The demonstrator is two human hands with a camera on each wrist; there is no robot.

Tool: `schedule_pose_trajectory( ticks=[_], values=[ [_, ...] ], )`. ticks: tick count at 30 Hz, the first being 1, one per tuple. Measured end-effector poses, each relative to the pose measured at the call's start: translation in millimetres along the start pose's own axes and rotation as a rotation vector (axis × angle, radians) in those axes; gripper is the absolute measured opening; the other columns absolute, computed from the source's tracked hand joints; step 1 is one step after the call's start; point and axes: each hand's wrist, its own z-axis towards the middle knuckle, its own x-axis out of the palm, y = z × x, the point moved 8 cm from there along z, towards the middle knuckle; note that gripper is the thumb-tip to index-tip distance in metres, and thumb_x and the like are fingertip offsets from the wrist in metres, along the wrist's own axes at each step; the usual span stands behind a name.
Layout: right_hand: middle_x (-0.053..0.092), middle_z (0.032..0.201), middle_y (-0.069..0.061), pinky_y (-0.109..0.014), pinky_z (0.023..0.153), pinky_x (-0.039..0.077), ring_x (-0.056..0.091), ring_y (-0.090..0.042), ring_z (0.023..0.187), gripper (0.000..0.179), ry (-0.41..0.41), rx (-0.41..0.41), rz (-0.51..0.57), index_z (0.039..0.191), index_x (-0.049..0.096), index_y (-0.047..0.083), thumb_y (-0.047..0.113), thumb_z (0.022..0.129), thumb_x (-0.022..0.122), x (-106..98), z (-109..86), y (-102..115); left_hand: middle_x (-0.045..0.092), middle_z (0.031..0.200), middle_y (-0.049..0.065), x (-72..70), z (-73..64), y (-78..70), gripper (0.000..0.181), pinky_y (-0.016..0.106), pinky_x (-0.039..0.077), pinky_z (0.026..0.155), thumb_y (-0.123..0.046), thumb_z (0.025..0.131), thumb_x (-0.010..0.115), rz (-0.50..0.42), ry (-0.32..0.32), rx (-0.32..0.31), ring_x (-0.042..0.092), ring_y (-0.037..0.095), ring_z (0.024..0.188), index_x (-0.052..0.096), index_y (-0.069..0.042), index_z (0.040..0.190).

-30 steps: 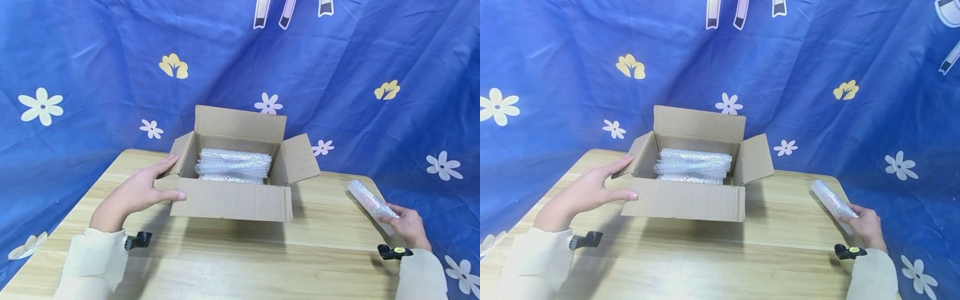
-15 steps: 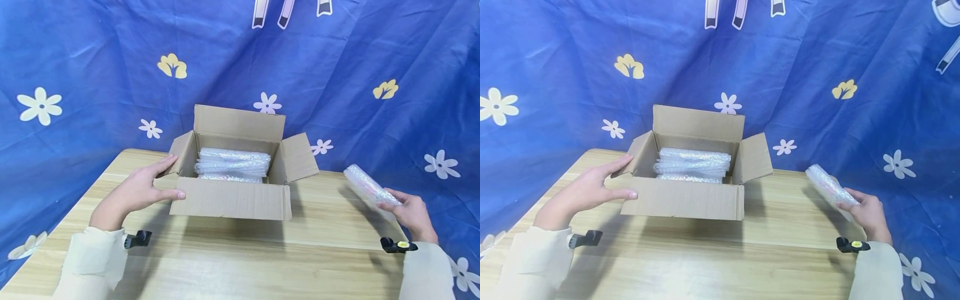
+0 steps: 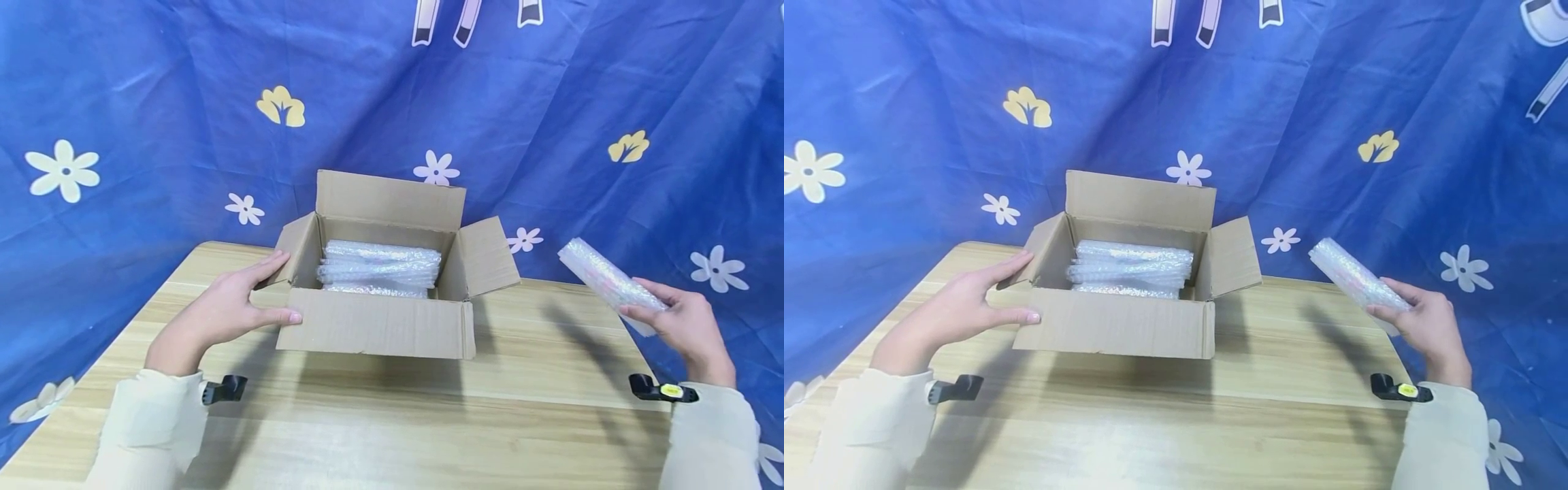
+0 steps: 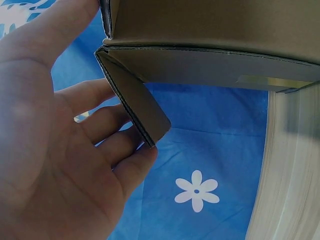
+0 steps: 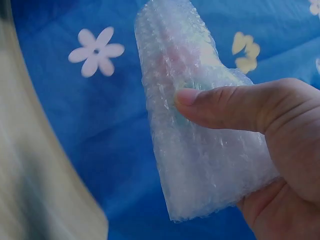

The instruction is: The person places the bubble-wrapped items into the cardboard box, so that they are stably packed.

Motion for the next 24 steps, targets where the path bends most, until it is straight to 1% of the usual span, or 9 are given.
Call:
schedule_pose_trajectory(
  ticks=[5, 9, 13, 16, 19, 24],
  values=[
    [0.055, 0.129, -0.029, -0.026, 0.055, 0.049, 0.049, -0.031, 0.097, 0.074, -0.043, -0.012, -0.037, 0.146, 0.051, 0.003, 0.040, 0.087, 0.078, -11, -2.0, 18, 0.019, 0.163, 0.014, 0.8, 0.7, 0.2, 0.111, 0.066, 0.025, 0.110, -0.065, 0.077, 0.076, -0.002, 0.005, 0.001, 0.023, 0.044, 0.144, 0.023, -0.014, 0.160],
    [0.056, 0.127, -0.032, -0.025, 0.053, 0.049, 0.049, -0.035, 0.098, 0.072, -0.063, -0.051, -0.075, 0.144, 0.052, 0.001, 0.038, 0.089, 0.077, -19, -3.1, 35, 0.019, 0.163, 0.015, 1.7, 1.9, 0.3, 0.111, 0.066, 0.024, 0.110, -0.063, 0.077, 0.077, -0.009, 0.005, 0.006, 0.023, 0.044, 0.145, 0.024, -0.013, 0.160],
    [0.057, 0.126, -0.033, -0.023, 0.053, 0.048, 0.050, -0.039, 0.101, 0.071, -0.074, -0.098, -0.112, 0.143, 0.054, 0.003, 0.039, 0.088, 0.078, -23, -4.0, 52, 0.019, 0.163, 0.016, 0.6, 1.5, -0.9, 0.110, 0.066, 0.024, 0.110, -0.062, 0.077, 0.078, -0.012, 0.001, 0.010, 0.022, 0.044, 0.145, 0.024, -0.012, 0.160],
    [0.059, 0.124, -0.032, -0.021, 0.054, 0.048, 0.051, -0.039, 0.102, 0.068, -0.077, -0.154, -0.126, 0.142, 0.056, 0.004, 0.039, 0.087, 0.079, -24, -4.7, 67, 0.019, 0.163, 0.016, 0.1, 1.1, -1.7, 0.110, 0.065, 0.024, 0.111, -0.062, 0.077, 0.078, -0.012, -0.001, 0.010, 0.022, 0.044, 0.145, 0.025, -0.012, 0.160],
    [0.060, 0.124, -0.031, -0.019, 0.055, 0.048, 0.051, -0.036, 0.101, 0.066, -0.069, -0.198, -0.121, 0.141, 0.057, 0.004, 0.037, 0.088, 0.079, -25, -5.7, 81, 0.019, 0.163, 0.016, 0.1, 0.7, -1.8, 0.110, 0.065, 0.024, 0.111, -0.061, 0.077, 0.078, -0.014, -0.002, 0.009, 0.022, 0.044, 0.145, 0.025, -0.012, 0.160],
    [0.061, 0.123, -0.028, -0.020, 0.056, 0.051, 0.052, -0.031, 0.095, 0.066, -0.056, -0.224, -0.119, 0.142, 0.058, 0.007, 0.038, 0.087, 0.079, -27, -6.8, 100, 0.019, 0.163, 0.015, 0.4, 0.6, -0.7, 0.110, 0.065, 0.024, 0.111, -0.061, 0.077, 0.078, -0.015, -0.001, 0.006, 0.022, 0.043, 0.145, 0.024, -0.012, 0.160]
  ],
)
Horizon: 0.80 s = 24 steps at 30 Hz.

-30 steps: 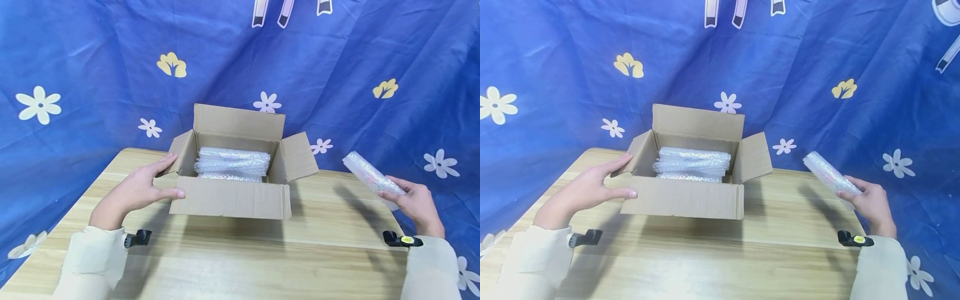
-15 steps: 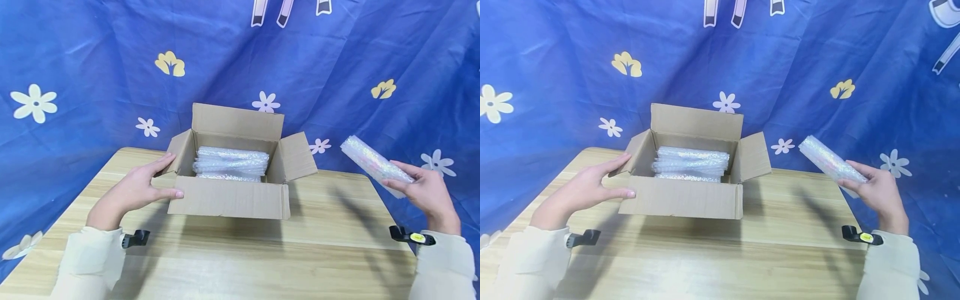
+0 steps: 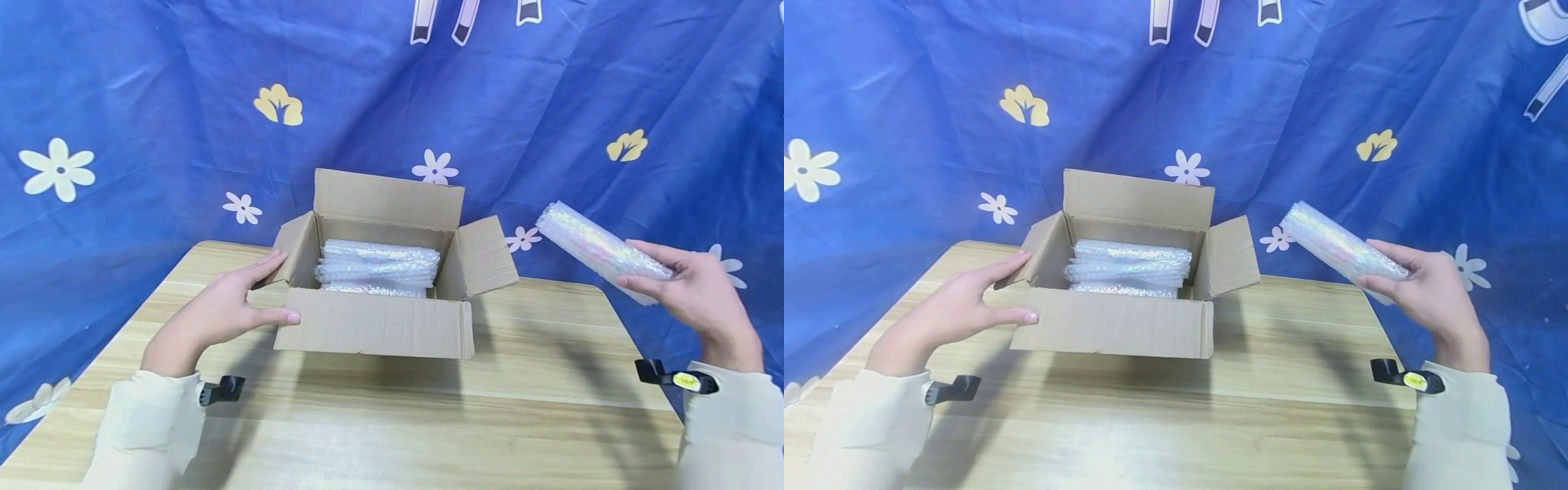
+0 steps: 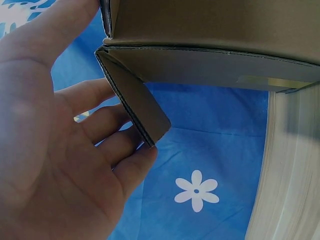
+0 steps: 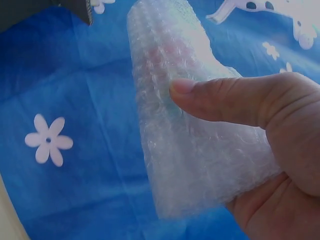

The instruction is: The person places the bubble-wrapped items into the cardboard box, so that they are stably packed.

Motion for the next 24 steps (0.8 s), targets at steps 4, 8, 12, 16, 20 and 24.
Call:
schedule_pose_trajectory(
  ticks=[4, 8, 12, 16, 20, 24],
  values=[
    [0.063, 0.120, -0.025, -0.023, 0.056, 0.053, 0.057, -0.027, 0.088, 0.067, 0.010, -0.018, 0.012, 0.141, 0.059, 0.010, 0.040, 0.085, 0.081, -4, 4.3, 14, 0.019, 0.164, 0.014, 0.2, 0.0, 1.0, 0.111, 0.066, 0.024, 0.110, -0.062, 0.077, 0.078, 0.000, 0.001, -0.005, 0.022, 0.043, 0.145, 0.023, -0.013, 0.160],
    [0.064, 0.119, -0.024, -0.022, 0.056, 0.053, 0.057, -0.021, 0.086, 0.066, 0.010, -0.049, 0.020, 0.138, 0.062, 0.010, 0.038, 0.083, 0.083, -6, 8.5, 29, 0.019, 0.164, 0.014, 0.0, -0.4, 0.8, 0.111, 0.066, 0.025, 0.110, -0.063, 0.077, 0.077, 0.004, 0.001, -0.005, 0.022, 0.043, 0.145, 0.023, -0.014, 0.160],
    [0.065, 0.118, -0.022, -0.022, 0.057, 0.052, 0.058, -0.021, 0.087, 0.064, 0.016, -0.067, 0.024, 0.136, 0.065, 0.012, 0.037, 0.081, 0.085, -7, 12.9, 46, 0.019, 0.163, 0.014, 0.9, -0.4, 0.4, 0.111, 0.066, 0.025, 0.110, -0.062, 0.077, 0.078, 0.006, 0.003, -0.002, 0.023, 0.044, 0.145, 0.023, -0.014, 0.160],
    [0.067, 0.117, -0.020, -0.022, 0.057, 0.053, 0.061, -0.017, 0.085, 0.062, 0.039, -0.096, 0.034, 0.135, 0.066, 0.015, 0.034, 0.080, 0.087, -5, 18.4, 61, 0.019, 0.163, 0.014, 2.0, -0.2, 1.0, 0.111, 0.066, 0.026, 0.109, -0.062, 0.077, 0.078, 0.007, 0.004, -0.003, 0.024, 0.044, 0.144, 0.023, -0.014, 0.160],
    [0.069, 0.114, -0.016, -0.022, 0.058, 0.053, 0.062, -0.015, 0.081, 0.057, 0.053, -0.158, 0.059, 0.132, 0.069, 0.016, 0.029, 0.080, 0.088, -1, 22.5, 80, 0.019, 0.163, 0.015, 1.6, 0.6, 1.6, 0.111, 0.067, 0.025, 0.109, -0.063, 0.077, 0.077, 0.018, 0.001, -0.004, 0.024, 0.045, 0.144, 0.023, -0.014, 0.160],
    [0.071, 0.109, -0.015, -0.020, 0.058, 0.052, 0.063, -0.015, 0.078, 0.053, 0.060, -0.240, 0.100, 0.128, 0.071, 0.015, 0.020, 0.078, 0.089, 6, 27.5, 103, 0.019, 0.163, 0.016, 0.3, 1.7, 0.9, 0.110, 0.067, 0.025, 0.109, -0.062, 0.077, 0.078, 0.025, 0.000, 0.001, 0.023, 0.047, 0.144, 0.024, -0.013, 0.160]
  ],
)
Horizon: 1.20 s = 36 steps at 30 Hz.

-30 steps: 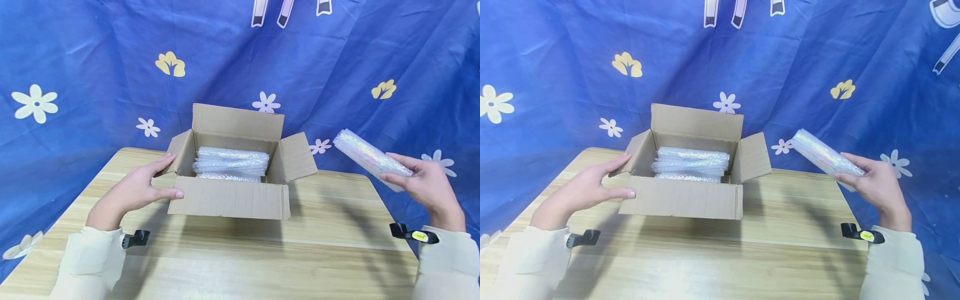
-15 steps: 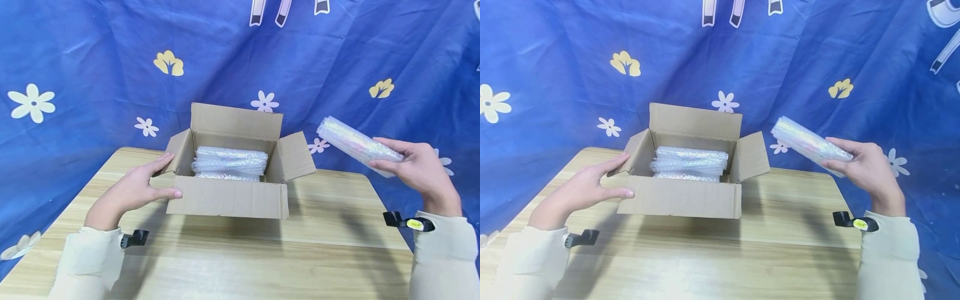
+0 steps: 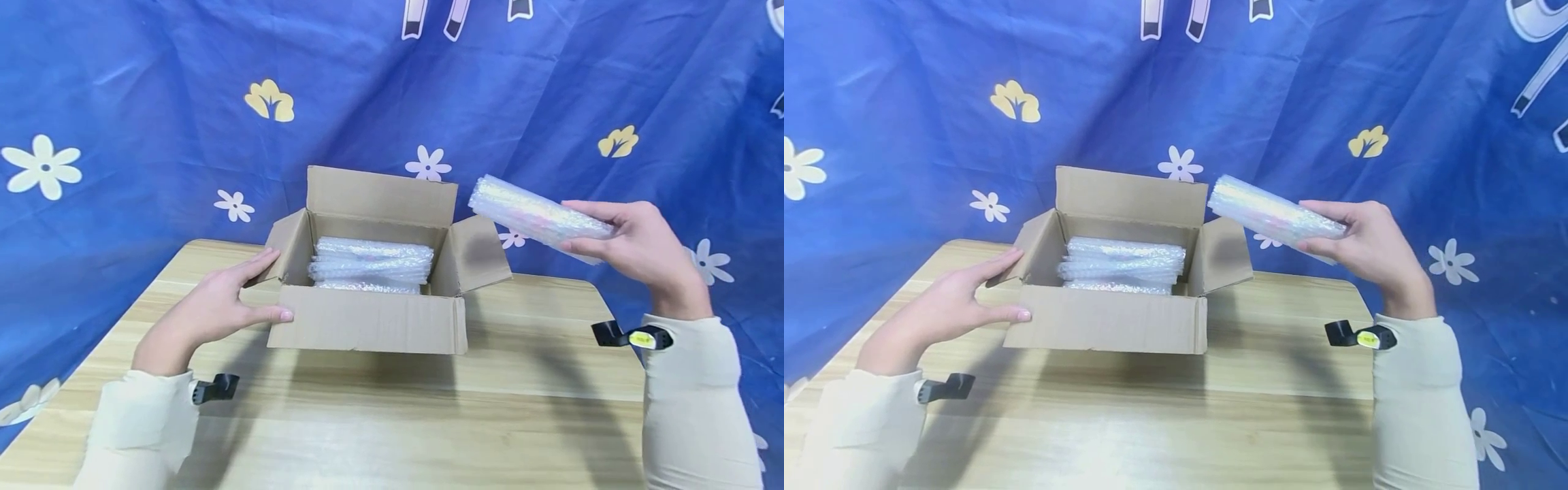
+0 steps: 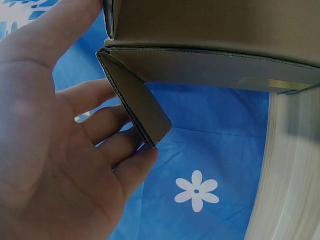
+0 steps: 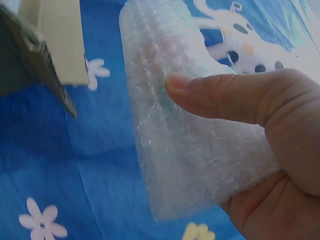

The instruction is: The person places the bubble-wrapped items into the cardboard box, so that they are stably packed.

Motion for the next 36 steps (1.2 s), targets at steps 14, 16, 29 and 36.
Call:
schedule_pose_trajectory(
  ticks=[14, 16, 29, 36],
  values=[
    [0.073, 0.103, -0.005, -0.027, 0.049, 0.047, 0.061, -0.020, 0.074, 0.047, 0.177, -0.132, 0.029, 0.126, 0.073, 0.020, 0.020, 0.081, 0.087, 42, 36.4, 56, 0.019, 0.163, 0.017, -0.6, -2.6, 0.5, 0.110, 0.066, 0.025, 0.109, -0.060, 0.078, 0.078, -0.012, 0.001, 0.000, 0.023, 0.046, 0.144, 0.024, -0.011, 0.160],
    [0.073, 0.103, -0.005, -0.027, 0.050, 0.047, 0.061, -0.020, 0.077, 0.047, 0.204, -0.151, 0.034, 0.126, 0.073, 0.019, 0.019, 0.080, 0.087, 49, 41.2, 62, 0.020, 0.162, 0.018, -0.8, -2.2, 0.2, 0.110, 0.066, 0.025, 0.109, -0.060, 0.078, 0.079, -0.013, -0.002, 0.005, 0.023, 0.046, 0.144, 0.025, -0.011, 0.160],
    [0.074, 0.097, -0.005, -0.028, 0.061, 0.053, 0.064, -0.019, 0.077, 0.050, 0.385, -0.243, 0.040, 0.126, 0.071, 0.010, 0.012, 0.079, 0.086, 97, 69.1, 93, 0.020, 0.162, 0.018, -0.4, -0.5, -1.3, 0.109, 0.066, 0.025, 0.110, -0.060, 0.078, 0.079, -0.018, 0.002, 0.009, 0.023, 0.045, 0.144, 0.025, -0.011, 0.160],
    [0.074, 0.101, -0.001, -0.029, 0.069, 0.052, 0.063, -0.016, 0.080, 0.047, 0.495, -0.286, 0.078, 0.122, 0.074, 0.011, 0.012, 0.077, 0.088, 126, 82.8, 112, 0.020, 0.162, 0.018, -0.6, -0.5, -1.0, 0.108, 0.065, 0.025, 0.110, -0.058, 0.078, 0.079, -0.030, -0.003, 0.014, 0.023, 0.045, 0.144, 0.025, -0.011, 0.160]
  ],
)
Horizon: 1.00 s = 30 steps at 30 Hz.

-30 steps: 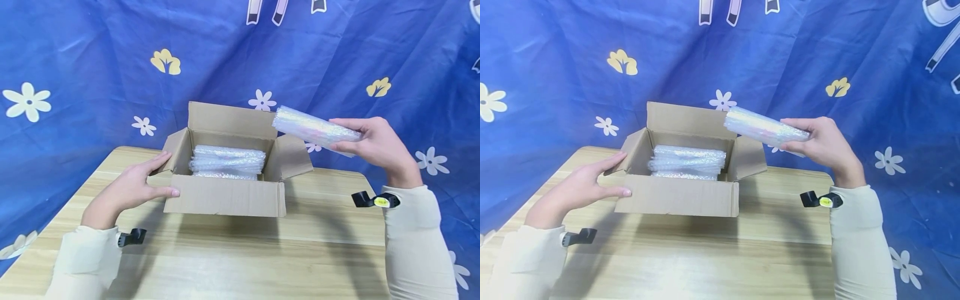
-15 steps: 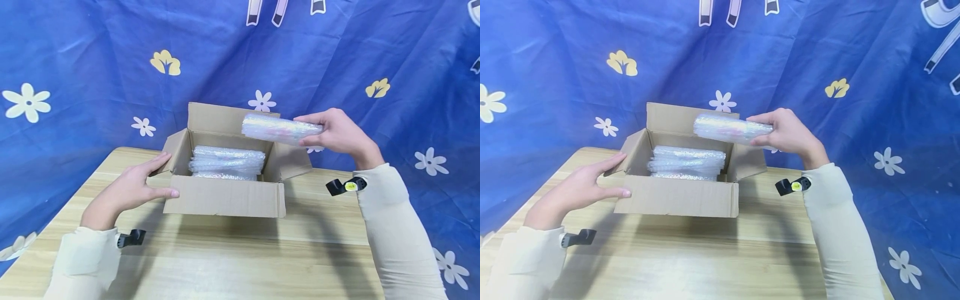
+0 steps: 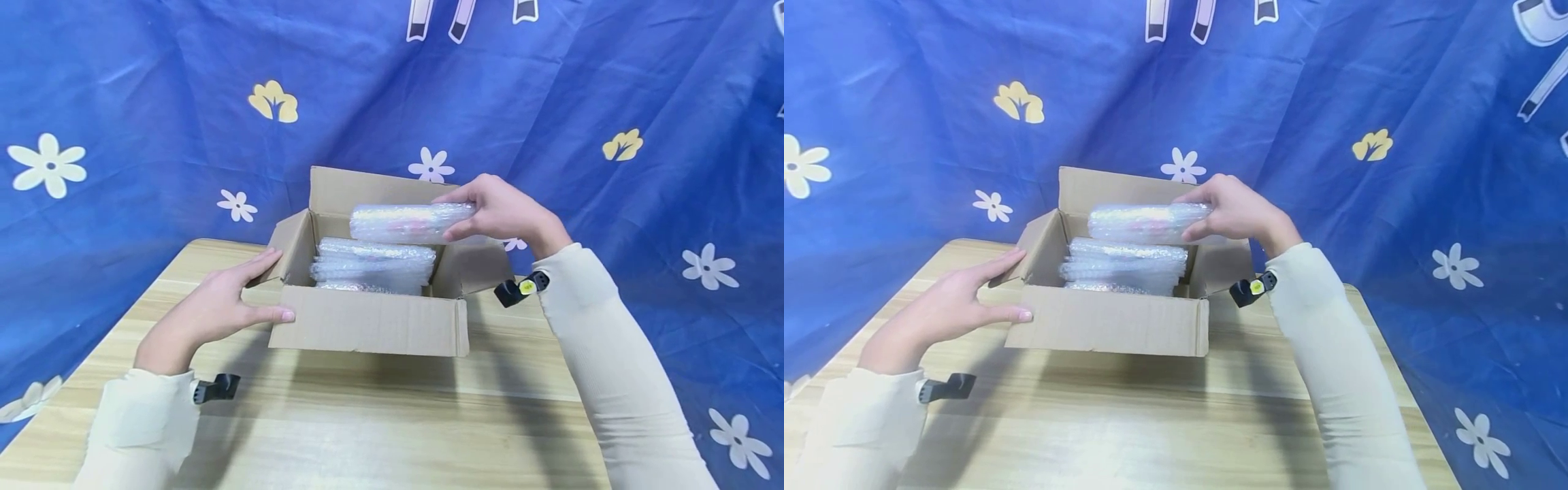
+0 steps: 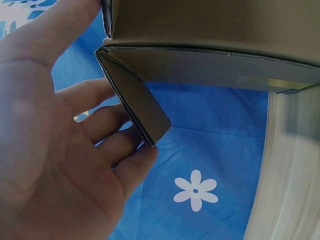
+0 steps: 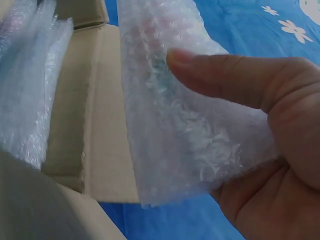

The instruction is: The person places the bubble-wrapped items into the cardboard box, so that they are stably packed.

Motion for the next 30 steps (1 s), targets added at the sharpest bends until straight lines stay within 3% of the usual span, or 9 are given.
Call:
schedule_pose_trajectory(
  ticks=[8, 14, 21, 30],
  values=[
    [0.074, 0.103, 0.004, -0.029, 0.074, 0.053, 0.062, -0.014, 0.085, 0.041, 0.143, -0.019, 0.031, 0.117, 0.076, 0.012, 0.011, 0.077, 0.087, 28, 24.8, 8, 0.020, 0.162, 0.018, -0.9, -1.2, -0.1, 0.109, 0.065, 0.025, 0.110, -0.059, 0.078, 0.079, 0.000, -0.008, 0.004, 0.023, 0.044, 0.145, 0.025, -0.011, 0.159],
    [0.074, 0.099, 0.002, -0.027, 0.066, 0.050, 0.060, -0.014, 0.079, 0.040, 0.225, -0.055, 0.008, 0.118, 0.075, 0.008, 0.009, 0.079, 0.084, 49, 37.9, 12, 0.020, 0.162, 0.017, -0.3, -1.9, -0.5, 0.109, 0.065, 0.025, 0.110, -0.060, 0.078, 0.079, -0.003, -0.009, 0.004, 0.023, 0.044, 0.144, 0.026, -0.011, 0.159],
    [0.074, 0.097, 0.001, -0.027, 0.066, 0.046, 0.055, -0.013, 0.076, 0.039, 0.270, -0.094, -0.038, 0.117, 0.075, 0.006, 0.011, 0.080, 0.084, 67, 49.7, 19, 0.021, 0.162, 0.017, -0.6, -1.5, -0.1, 0.109, 0.065, 0.025, 0.110, -0.061, 0.077, 0.079, 0.009, -0.016, 0.006, 0.025, 0.044, 0.144, 0.027, -0.012, 0.159],
    [0.073, 0.098, 0.001, -0.029, 0.070, 0.049, 0.057, -0.013, 0.078, 0.038, 0.327, -0.120, -0.040, 0.118, 0.075, 0.006, 0.011, 0.081, 0.082, 88, 60.6, 18, 0.020, 0.163, 0.016, 0.1, -1.8, 0.4, 0.109, 0.065, 0.024, 0.111, -0.060, 0.077, 0.079, 0.003, -0.012, 0.008, 0.023, 0.043, 0.145, 0.026, -0.011, 0.159]
  ],
)
